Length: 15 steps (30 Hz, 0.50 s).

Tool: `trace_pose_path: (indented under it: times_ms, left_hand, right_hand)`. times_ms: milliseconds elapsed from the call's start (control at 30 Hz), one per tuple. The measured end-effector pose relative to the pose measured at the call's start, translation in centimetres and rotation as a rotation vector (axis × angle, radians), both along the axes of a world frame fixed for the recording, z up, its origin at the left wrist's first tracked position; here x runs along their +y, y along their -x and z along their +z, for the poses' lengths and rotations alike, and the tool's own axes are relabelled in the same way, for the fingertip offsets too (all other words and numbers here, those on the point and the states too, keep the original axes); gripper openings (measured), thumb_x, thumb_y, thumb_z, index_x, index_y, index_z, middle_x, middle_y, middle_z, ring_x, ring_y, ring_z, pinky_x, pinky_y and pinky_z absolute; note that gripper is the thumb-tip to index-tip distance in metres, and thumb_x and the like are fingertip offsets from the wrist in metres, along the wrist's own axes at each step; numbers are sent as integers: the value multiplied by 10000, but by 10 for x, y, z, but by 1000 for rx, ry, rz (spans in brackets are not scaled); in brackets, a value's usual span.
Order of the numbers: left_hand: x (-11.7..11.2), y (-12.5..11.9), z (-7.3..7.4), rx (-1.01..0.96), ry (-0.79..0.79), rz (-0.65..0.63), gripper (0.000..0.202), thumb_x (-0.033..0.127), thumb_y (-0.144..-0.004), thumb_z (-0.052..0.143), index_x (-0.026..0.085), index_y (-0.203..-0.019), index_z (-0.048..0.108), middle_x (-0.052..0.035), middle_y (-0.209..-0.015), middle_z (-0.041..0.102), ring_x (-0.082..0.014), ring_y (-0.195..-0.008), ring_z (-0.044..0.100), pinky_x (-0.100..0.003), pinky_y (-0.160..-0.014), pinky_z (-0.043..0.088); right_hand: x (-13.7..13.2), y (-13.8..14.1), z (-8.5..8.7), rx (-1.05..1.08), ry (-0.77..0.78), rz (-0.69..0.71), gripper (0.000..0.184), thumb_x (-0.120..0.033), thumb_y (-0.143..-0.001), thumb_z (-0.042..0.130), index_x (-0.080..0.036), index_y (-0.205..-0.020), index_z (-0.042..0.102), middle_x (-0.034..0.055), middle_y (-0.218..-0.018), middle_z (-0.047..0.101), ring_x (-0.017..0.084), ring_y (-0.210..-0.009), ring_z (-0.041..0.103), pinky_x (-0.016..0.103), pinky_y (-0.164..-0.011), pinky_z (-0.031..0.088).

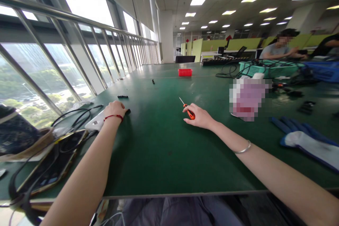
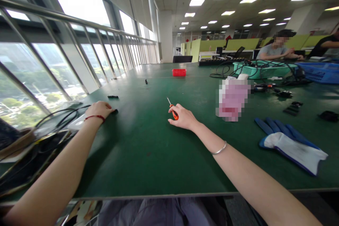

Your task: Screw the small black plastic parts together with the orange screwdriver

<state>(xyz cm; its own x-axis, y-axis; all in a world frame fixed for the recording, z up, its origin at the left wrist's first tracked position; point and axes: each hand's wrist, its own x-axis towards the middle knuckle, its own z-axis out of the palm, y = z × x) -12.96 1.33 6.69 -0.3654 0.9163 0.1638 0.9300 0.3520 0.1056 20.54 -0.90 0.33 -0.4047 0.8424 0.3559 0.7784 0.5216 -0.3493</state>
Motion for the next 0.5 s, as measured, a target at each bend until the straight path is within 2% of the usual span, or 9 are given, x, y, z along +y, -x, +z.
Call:
trace_pose_path:
  times_ms: [100,267,333,400,500]
  left_hand:
    - [0,-6,-2,17,21,8,264,274,-760,585,170,-976,697,-152,-1059,648,-301,-977,593,-343,-746,456]
    - [4,-6,-11,108,7,-35,250,246,-761,565,146,-960,679,-159,-1037,649,-304,-963,598,-351,-742,469]
    - [7,-7,-14,121,-22,-94,231,235,-750,561,161,-935,677,-133,-1017,659,-295,-947,605,-336,-740,472]
    - [8,-19,-18,74,-69,-231,206,253,-744,561,185,-899,679,-87,-963,680,-269,-918,616,-312,-733,473]
    - [2,-61,-25,-85,-153,-581,166,286,-760,549,214,-838,677,-15,-871,698,-195,-858,625,-261,-747,467]
  right_hand:
    - [-1,1,0,28,-23,-26,378,-332,-698,594,-218,-1051,524,43,-1032,532,155,-772,536,259,-601,393]
    - [-4,0,10,194,-103,-61,197,-318,-796,478,-217,-941,564,25,-968,601,160,-780,551,268,-639,385]
    - [-7,-1,19,305,-111,-56,201,-329,-835,427,-221,-893,586,8,-879,628,147,-734,551,261,-633,376]
    - [-12,-2,29,424,-120,-80,229,-365,-845,418,-216,-874,590,-3,-744,608,127,-622,518,254,-589,362]
    - [-19,-4,43,635,-188,-129,216,-405,-815,469,-201,-800,540,-27,-605,523,115,-541,472,248,-552,357]
